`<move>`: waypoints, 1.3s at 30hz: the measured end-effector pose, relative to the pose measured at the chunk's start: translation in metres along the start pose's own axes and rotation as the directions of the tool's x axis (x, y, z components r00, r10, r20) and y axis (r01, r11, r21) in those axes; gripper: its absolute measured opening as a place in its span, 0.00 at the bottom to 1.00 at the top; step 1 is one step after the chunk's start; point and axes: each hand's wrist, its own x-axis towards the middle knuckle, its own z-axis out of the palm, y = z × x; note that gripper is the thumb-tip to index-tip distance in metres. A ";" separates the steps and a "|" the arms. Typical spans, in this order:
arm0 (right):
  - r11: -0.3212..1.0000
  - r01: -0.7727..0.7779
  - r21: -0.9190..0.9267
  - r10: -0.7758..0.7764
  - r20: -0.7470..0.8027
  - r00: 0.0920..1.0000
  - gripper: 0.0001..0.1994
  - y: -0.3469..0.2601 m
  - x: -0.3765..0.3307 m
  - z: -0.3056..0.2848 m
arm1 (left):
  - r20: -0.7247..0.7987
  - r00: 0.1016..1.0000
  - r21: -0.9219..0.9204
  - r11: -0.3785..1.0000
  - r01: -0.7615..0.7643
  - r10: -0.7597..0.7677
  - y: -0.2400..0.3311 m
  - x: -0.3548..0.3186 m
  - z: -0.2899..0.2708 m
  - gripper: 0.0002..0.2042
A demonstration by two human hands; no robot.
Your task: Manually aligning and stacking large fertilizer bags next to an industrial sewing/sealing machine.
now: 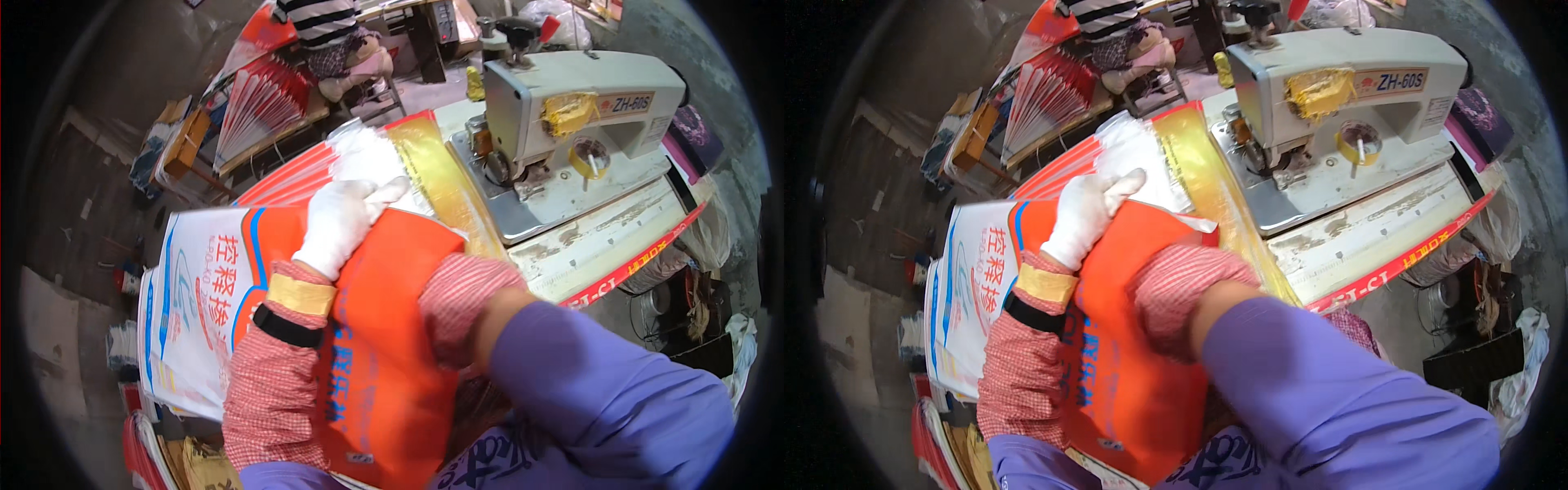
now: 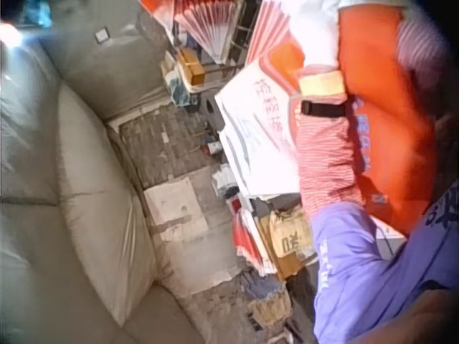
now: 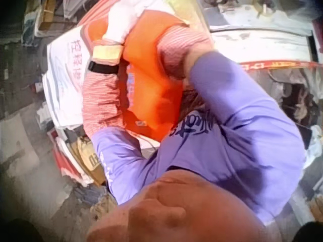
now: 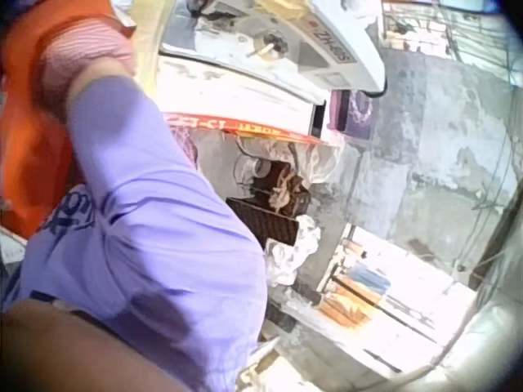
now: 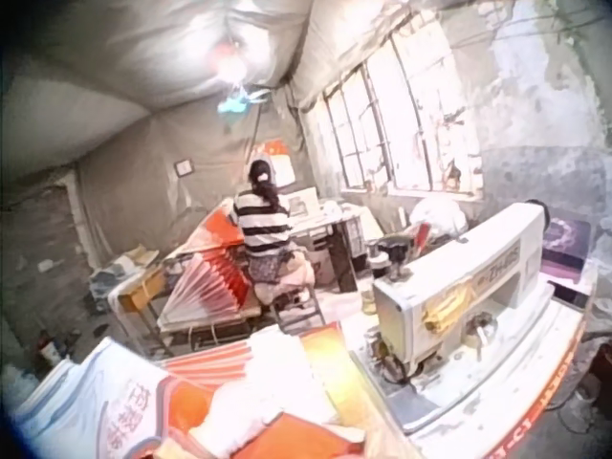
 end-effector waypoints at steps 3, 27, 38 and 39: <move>0.999 0.024 0.021 -0.023 -0.007 1.000 0.15 0.000 -0.006 -0.008 | 0.086 0.993 0.144 0.987 0.073 -0.086 0.025 -0.009 -0.012 0.31; 0.705 0.683 0.191 -0.677 -0.104 0.728 0.20 0.083 -0.138 -0.125 | -0.059 0.421 -0.991 0.004 -0.130 -0.905 0.132 -0.406 0.090 0.29; 0.939 0.263 -0.221 -0.322 -0.301 0.898 0.19 0.104 -0.175 -0.017 | -0.081 0.204 -0.996 0.074 -0.043 -0.976 0.131 -0.417 0.119 0.19; 0.939 0.159 -0.305 -0.247 -0.274 0.930 0.19 0.101 -0.184 -0.016 | -0.085 0.146 -0.987 0.103 0.122 -0.986 0.121 -0.426 0.119 0.18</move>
